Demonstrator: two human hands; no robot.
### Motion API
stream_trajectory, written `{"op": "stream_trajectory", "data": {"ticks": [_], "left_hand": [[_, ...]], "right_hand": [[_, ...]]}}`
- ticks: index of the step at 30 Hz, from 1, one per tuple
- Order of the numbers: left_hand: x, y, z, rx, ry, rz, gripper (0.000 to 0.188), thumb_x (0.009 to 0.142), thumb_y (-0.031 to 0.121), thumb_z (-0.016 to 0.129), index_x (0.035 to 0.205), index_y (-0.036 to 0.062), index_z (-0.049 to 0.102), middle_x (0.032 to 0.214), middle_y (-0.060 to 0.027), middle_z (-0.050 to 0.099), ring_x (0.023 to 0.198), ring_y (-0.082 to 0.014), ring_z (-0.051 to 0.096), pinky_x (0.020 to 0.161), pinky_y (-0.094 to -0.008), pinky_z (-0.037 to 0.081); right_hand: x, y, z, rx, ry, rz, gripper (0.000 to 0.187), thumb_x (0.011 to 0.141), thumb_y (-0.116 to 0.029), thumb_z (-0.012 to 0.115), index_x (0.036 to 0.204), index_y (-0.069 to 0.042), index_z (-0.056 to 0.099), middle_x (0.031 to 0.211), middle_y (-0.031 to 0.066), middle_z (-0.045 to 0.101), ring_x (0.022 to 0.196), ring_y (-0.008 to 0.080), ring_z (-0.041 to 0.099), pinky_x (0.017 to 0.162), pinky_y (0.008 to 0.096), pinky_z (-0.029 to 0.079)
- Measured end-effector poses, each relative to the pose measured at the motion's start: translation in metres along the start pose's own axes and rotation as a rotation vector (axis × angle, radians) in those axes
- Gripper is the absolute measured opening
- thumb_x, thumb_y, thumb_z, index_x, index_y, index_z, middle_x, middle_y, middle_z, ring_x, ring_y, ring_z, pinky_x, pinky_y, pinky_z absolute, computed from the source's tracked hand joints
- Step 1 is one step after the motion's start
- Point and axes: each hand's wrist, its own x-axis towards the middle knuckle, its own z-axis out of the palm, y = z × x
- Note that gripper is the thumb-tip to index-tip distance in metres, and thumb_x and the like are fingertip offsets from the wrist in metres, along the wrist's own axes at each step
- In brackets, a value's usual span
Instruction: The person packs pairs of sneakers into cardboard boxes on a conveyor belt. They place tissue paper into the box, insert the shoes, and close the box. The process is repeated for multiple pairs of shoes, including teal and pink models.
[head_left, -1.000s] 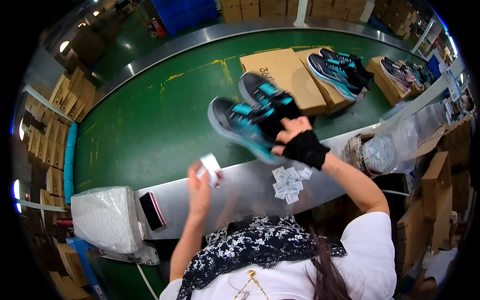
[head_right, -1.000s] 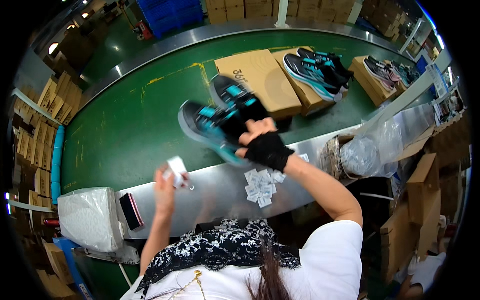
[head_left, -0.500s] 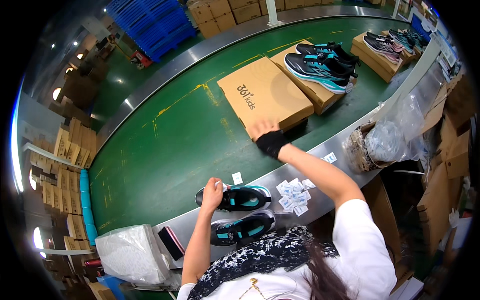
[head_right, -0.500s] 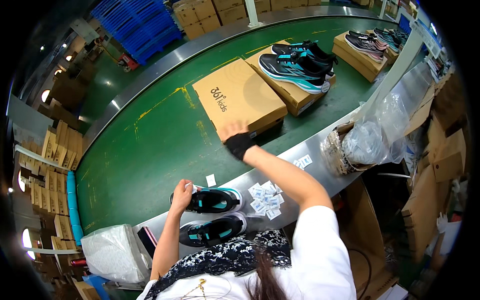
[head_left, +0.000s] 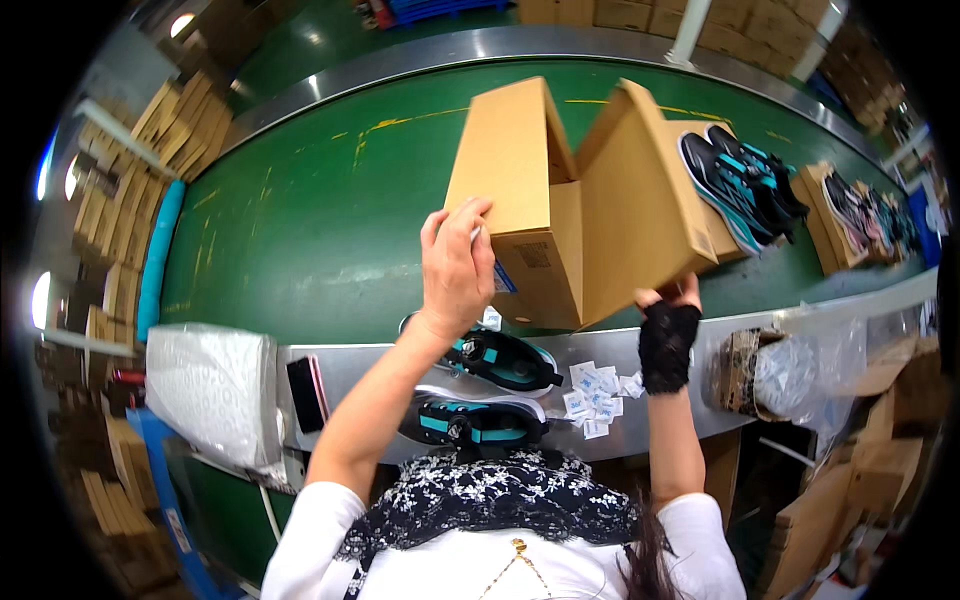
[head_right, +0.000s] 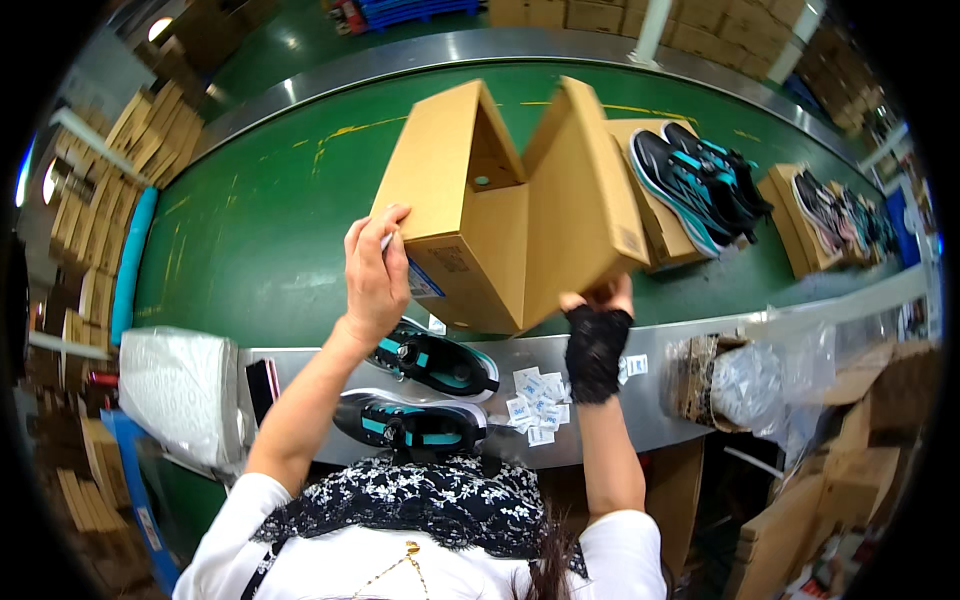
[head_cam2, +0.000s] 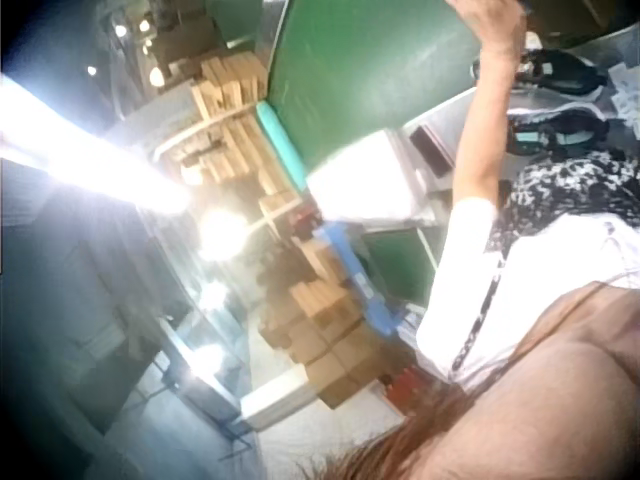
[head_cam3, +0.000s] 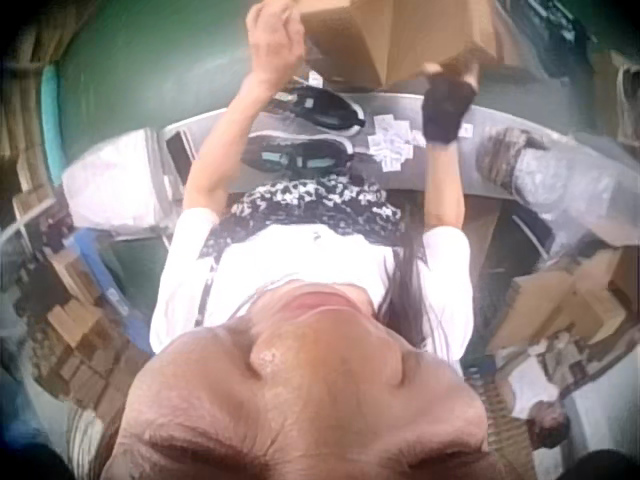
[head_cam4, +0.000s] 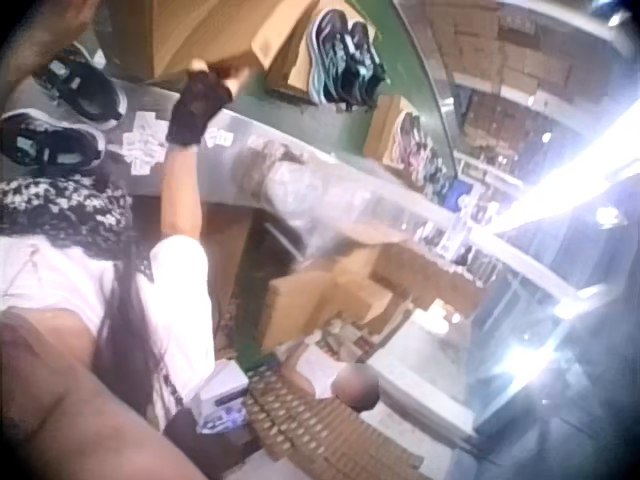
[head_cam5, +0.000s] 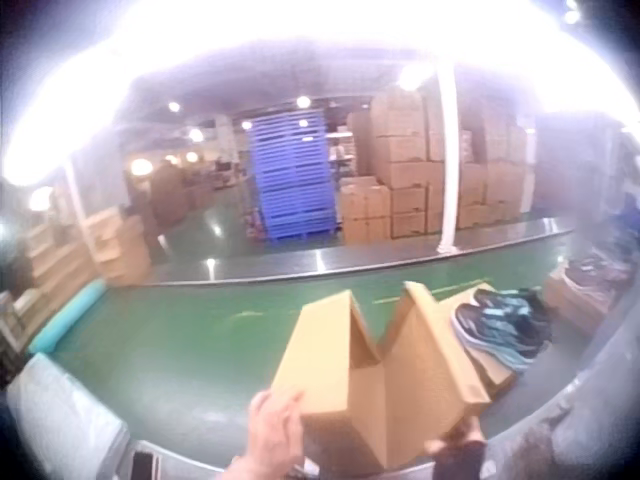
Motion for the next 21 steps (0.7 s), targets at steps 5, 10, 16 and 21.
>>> {"op": "stream_trajectory", "data": {"ticks": [5,10,16,21], "left_hand": [[-0.007,-0.072,-0.058,-0.145,-0.153,-0.548,0.014,0.085,0.009,0.043,0.093,-0.0005,0.050,0.092,-0.0140,0.058,0.078,-0.0252,0.058,0.071,-0.0330,0.045],[-0.009,-0.076,-0.078,-0.011,0.051,-0.492,0.023,0.087,0.019,0.045,0.099,0.0004,0.051,0.091,-0.0150,0.060,0.083,-0.0268,0.059,0.071,-0.0333,0.046],[-0.072,-0.074,-0.047,0.407,-0.445,-0.448,0.054,0.082,0.047,0.046,0.124,0.0127,0.041,0.122,-0.0241,0.040,0.109,-0.0349,0.044,0.092,-0.0509,0.028],[-0.077,-0.095,-0.053,0.464,-0.669,-0.397,0.052,0.077,0.054,0.049,0.063,0.0062,0.063,0.053,-0.0164,0.055,0.059,-0.0314,0.058,0.062,-0.0447,0.046]], "right_hand": [[-0.004,0.005,-0.056,0.561,0.045,0.211,0.052,0.063,-0.002,0.057,0.113,-0.011,0.046,0.107,0.0135,0.051,0.099,0.0321,0.049,0.083,0.0533,0.040],[-0.002,0.019,-0.023,0.765,-0.132,0.299,0.053,0.065,-0.012,0.053,0.117,-0.004,0.044,0.114,0.0163,0.050,0.108,0.0345,0.046,0.090,0.0595,0.034],[0.014,0.092,0.028,0.362,-0.308,0.470,0.033,0.080,-0.026,0.055,0.106,-0.006,0.052,0.106,0.0063,0.054,0.101,0.0205,0.050,0.078,0.0392,0.041],[-0.016,0.080,0.036,-0.422,-1.057,0.353,0.040,0.075,-0.017,0.059,0.111,-0.002,0.054,0.108,0.0098,0.057,0.101,0.0178,0.051,0.086,0.0293,0.039]]}}
